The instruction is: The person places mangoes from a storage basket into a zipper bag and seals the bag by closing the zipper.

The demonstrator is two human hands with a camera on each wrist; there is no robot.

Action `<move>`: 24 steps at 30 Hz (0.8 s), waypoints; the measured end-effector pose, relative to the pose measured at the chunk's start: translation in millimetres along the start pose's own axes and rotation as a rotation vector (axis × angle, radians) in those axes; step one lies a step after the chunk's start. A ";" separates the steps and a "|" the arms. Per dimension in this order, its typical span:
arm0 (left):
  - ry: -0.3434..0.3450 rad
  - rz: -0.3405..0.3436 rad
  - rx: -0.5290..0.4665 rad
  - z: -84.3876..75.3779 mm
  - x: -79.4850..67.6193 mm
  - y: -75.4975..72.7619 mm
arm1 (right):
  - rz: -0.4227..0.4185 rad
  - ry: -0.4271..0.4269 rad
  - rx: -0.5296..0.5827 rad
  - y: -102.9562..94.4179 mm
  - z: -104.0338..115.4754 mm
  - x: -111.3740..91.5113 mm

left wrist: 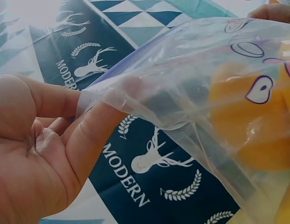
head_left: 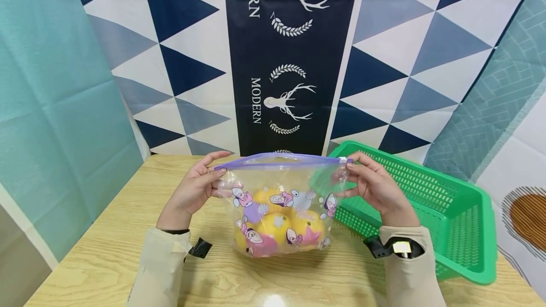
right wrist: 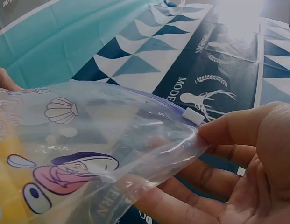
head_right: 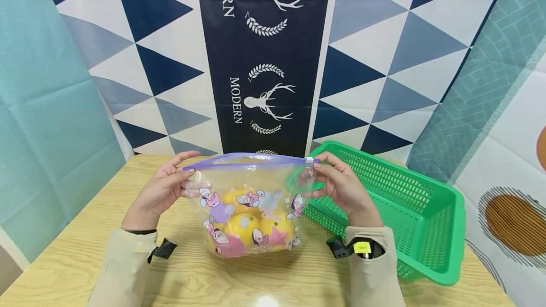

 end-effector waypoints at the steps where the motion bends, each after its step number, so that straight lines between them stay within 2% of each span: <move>1: -0.002 -0.012 0.000 0.5 0.5 -0.4 | -0.017 0.005 -0.006 -0.8 -0.6 -0.5; 6: 0.000 -0.054 -0.015 3.5 2.7 -1.6 | -0.122 0.042 -0.054 -5.1 -3.8 -2.2; 12: -0.052 -0.170 -0.002 11.6 6.0 -6.0 | -0.249 0.095 -0.095 -9.9 -9.0 -2.0; 24: -0.105 -0.293 -0.037 26.7 10.7 -11.9 | -0.345 0.161 -0.090 -20.5 -20.0 -2.4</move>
Point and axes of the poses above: each hand's wrist, its own x-axis towards the middle knuckle, its own y-axis out of the palm, z = x × y, the point moved 3 cm from there along x, towards the middle knuckle, and after that the axes turned 10 degrees about z, right-handed, at the moved point
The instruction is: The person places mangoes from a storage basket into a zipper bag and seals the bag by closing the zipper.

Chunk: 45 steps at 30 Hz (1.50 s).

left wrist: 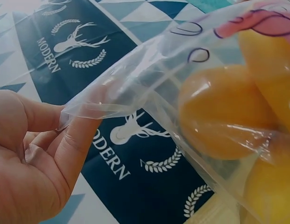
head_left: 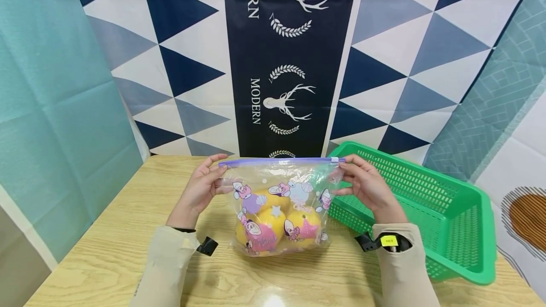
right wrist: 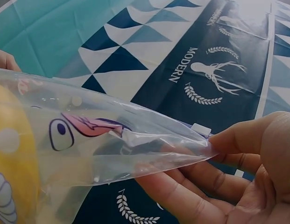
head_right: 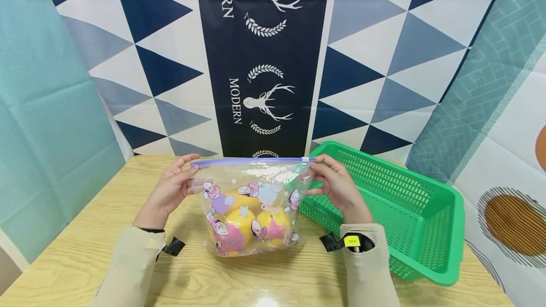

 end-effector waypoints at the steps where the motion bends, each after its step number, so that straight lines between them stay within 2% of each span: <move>1: -0.003 -0.007 0.002 0.8 0.3 -0.2 | -0.001 0.000 0.000 -0.3 -0.5 0.2; 16: 0.009 -0.054 0.077 0.3 1.2 5.1 | 0.029 -0.025 0.027 -0.4 -1.5 -0.1; 22: 0.002 -0.108 0.208 -3.2 0.2 9.0 | 0.045 -0.032 0.039 0.8 -0.8 0.4; 26: 0.018 -0.160 0.335 -5.5 -0.2 14.5 | 0.056 -0.039 0.043 1.0 -0.2 0.5; 29: 0.067 -0.181 0.482 -8.6 -1.4 20.6 | 0.058 -0.040 0.041 1.4 0.0 0.9; 34: 0.200 -0.215 0.831 -13.8 -4.2 33.7 | 0.067 -0.038 0.044 2.5 0.9 0.8; 39: 0.390 -0.256 1.158 -19.2 -6.2 52.5 | 0.079 -0.040 0.045 3.3 1.6 0.5; 42: 0.511 -0.254 1.265 -21.3 -5.8 64.5 | 0.083 -0.040 0.043 3.6 1.7 0.5; 45: 0.553 -0.237 1.321 -22.6 -3.9 75.8 | 0.083 -0.038 0.049 3.9 1.5 0.3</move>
Point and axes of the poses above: each hand's wrist, its own x-axis towards the middle knuckle, its own y-axis out of the palm, z = x × y, the point moved 3 cm from there along x, towards the middle knuckle, and after that the axes turned 10 degrees about z, right-handed, at the moved point
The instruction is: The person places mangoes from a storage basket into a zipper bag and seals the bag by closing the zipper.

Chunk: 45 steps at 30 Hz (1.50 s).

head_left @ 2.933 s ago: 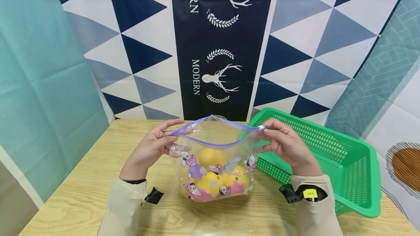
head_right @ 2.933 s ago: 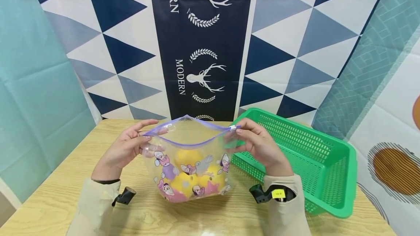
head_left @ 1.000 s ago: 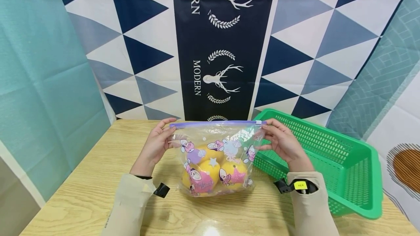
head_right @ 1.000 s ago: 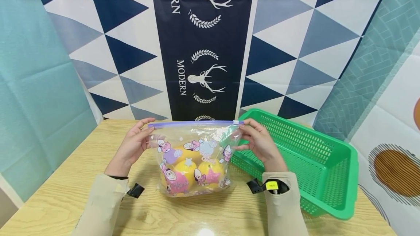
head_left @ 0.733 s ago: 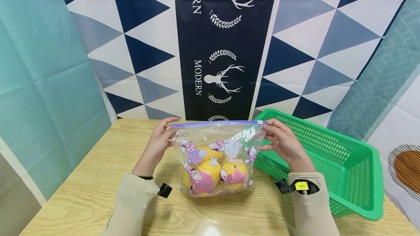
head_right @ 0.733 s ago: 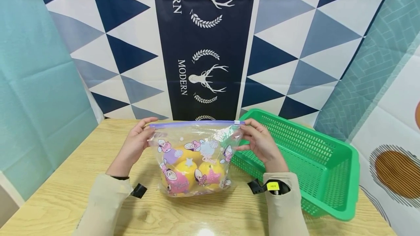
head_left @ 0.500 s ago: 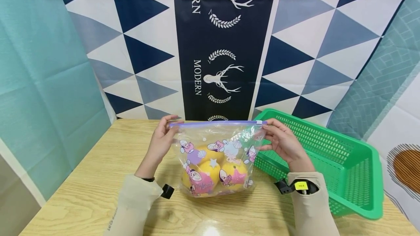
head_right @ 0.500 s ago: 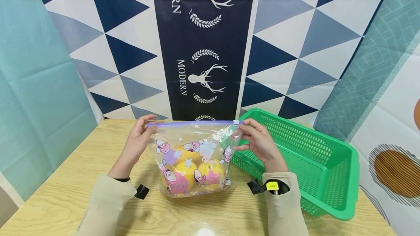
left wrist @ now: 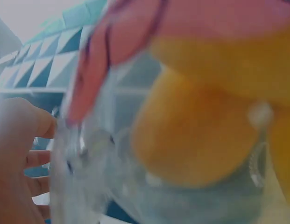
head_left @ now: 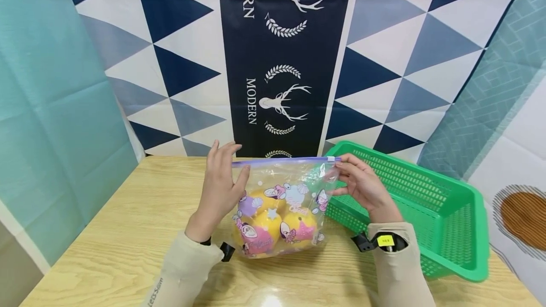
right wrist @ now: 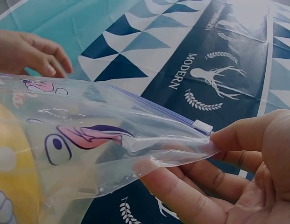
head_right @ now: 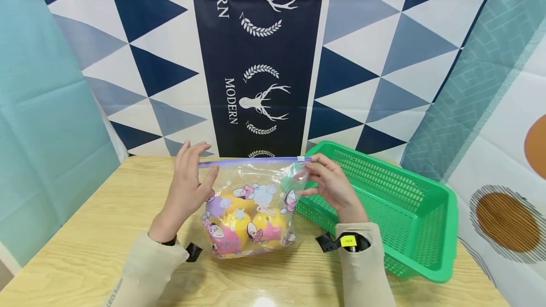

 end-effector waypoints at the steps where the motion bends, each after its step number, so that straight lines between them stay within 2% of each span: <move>1: 0.001 0.009 0.010 -3.7 1.1 0.5 | -0.002 0.001 0.000 0.4 -0.2 0.4; 5: 0.040 0.067 0.051 -18.9 7.5 3.6 | 0.005 -0.002 0.005 1.7 -1.3 1.3; 12: 0.207 0.159 0.130 -46.9 22.7 14.5 | 0.013 0.001 -0.002 2.5 -1.6 2.0; 15: 0.263 0.214 0.155 -58.7 29.8 21.7 | -0.002 0.002 -0.008 2.1 -1.0 1.5; 19: 0.305 0.304 0.190 -72.3 36.6 31.8 | -0.022 0.008 -0.015 1.3 -0.5 0.3; 23: 0.318 0.374 0.267 -82.7 41.7 41.0 | -0.022 0.013 -0.008 1.2 -0.5 -0.4; 27: 0.302 0.418 0.327 -89.3 47.5 48.0 | -0.008 0.010 -0.006 1.4 -0.2 -0.6; 32: 0.282 0.445 0.340 -91.9 59.1 55.2 | 0.004 0.004 0.000 1.5 0.3 -0.2; 39: 0.212 0.569 0.345 -94.2 74.4 66.0 | 0.012 0.002 0.006 2.0 0.7 -0.1; 45: 0.217 0.605 0.352 -99.4 82.8 74.1 | 0.031 -0.005 0.005 3.7 0.7 0.2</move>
Point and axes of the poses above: each hand's wrist, its own x-axis towards the middle knuckle, its own y-axis out of the palm, z = x × y, the point moved 3 cm from there along x, towards the middle knuckle, and after that the axes turned 10 degrees about z, right-handed, at the moved point
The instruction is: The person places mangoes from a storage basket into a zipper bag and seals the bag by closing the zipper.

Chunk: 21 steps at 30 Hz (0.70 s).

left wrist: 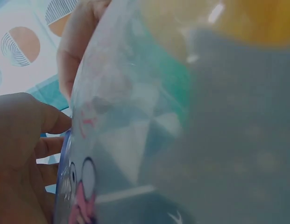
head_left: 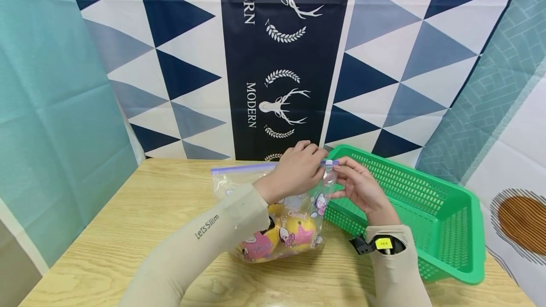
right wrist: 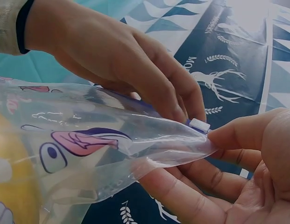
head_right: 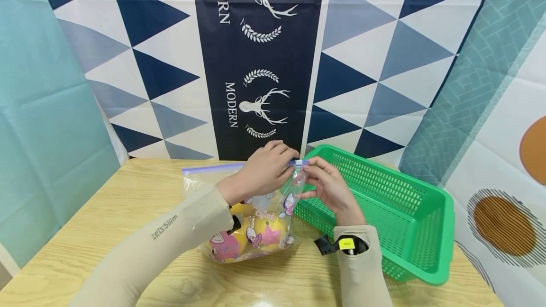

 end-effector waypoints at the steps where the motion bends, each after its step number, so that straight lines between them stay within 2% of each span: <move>1: 0.002 -0.001 0.001 -1.0 1.2 0.1 | 0.004 -0.001 0.001 0.2 0.1 -0.2; 8: 0.031 -0.013 0.035 -6.1 7.2 2.4 | 0.012 0.008 -0.010 1.4 0.0 -0.7; 17: 0.029 0.040 -0.010 -7.6 9.7 5.7 | 0.040 0.001 -0.006 1.5 0.5 -1.4; 21: 0.009 0.076 -0.016 -7.5 10.9 6.5 | 0.024 0.001 -0.024 2.2 0.1 -1.4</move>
Point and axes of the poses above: each hand's wrist, its own x-axis towards the middle knuckle, its own y-axis out of the palm, z = x × y, the point moved 3 cm from there along x, towards the middle knuckle, and after that the axes turned 10 degrees about z, right-handed, at the moved point
